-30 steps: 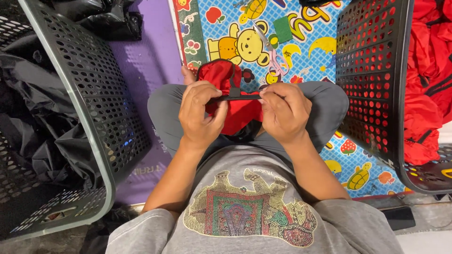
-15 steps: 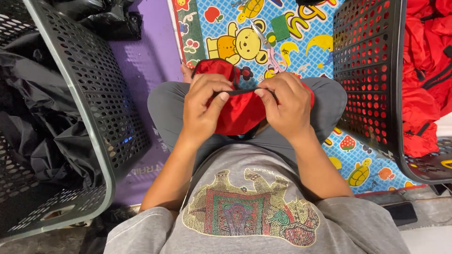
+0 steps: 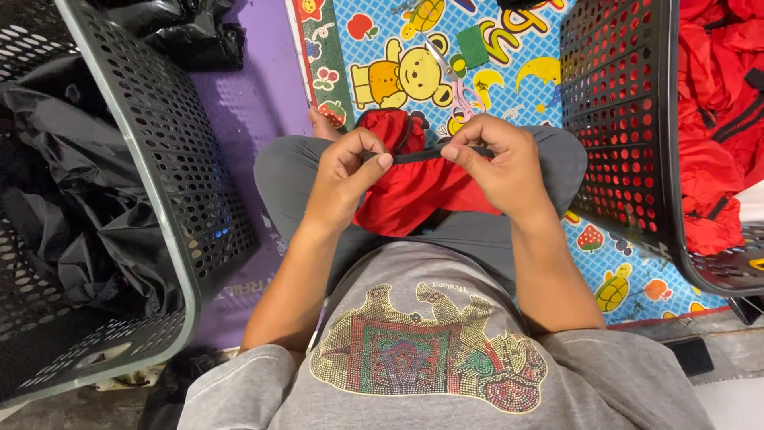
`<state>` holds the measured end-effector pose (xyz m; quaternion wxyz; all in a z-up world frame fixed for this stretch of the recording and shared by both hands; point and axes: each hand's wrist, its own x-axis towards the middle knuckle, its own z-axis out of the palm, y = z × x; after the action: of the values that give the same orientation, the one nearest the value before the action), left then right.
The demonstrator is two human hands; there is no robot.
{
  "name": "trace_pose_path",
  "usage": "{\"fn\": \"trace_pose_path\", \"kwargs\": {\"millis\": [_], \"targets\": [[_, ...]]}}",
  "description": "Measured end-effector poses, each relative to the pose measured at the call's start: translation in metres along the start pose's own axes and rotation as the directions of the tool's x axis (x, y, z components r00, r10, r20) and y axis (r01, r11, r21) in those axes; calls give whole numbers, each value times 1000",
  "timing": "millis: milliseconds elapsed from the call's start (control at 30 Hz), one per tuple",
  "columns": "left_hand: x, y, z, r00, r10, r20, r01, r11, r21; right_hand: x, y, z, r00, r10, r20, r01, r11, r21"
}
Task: The person sits cross-legged on a mat and uses pink-handled scissors to cut a black elastic band attached to a red fabric item. They repeatedly trim the band, stretch it to check the fit, and continue cutting until the desired length is achieved.
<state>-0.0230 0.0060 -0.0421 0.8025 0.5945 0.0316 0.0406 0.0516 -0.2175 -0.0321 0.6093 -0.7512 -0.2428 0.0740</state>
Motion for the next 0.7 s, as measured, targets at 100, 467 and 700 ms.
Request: {"fn": "trace_pose_path", "kwargs": {"millis": [100, 467, 700], "targets": [[-2, -7, -12, 999, 38, -26, -37, 998, 46, 0, 2, -9, 1000, 0, -3, 0, 1000, -9], [0, 22, -11, 995, 92, -24, -92, 995, 31, -2, 9, -20, 999, -29, -32, 29, 1000, 0], [0, 2, -21, 990, 131, -56, -132, 991, -13, 0, 3, -21, 997, -48, -61, 47, 999, -14]]}}
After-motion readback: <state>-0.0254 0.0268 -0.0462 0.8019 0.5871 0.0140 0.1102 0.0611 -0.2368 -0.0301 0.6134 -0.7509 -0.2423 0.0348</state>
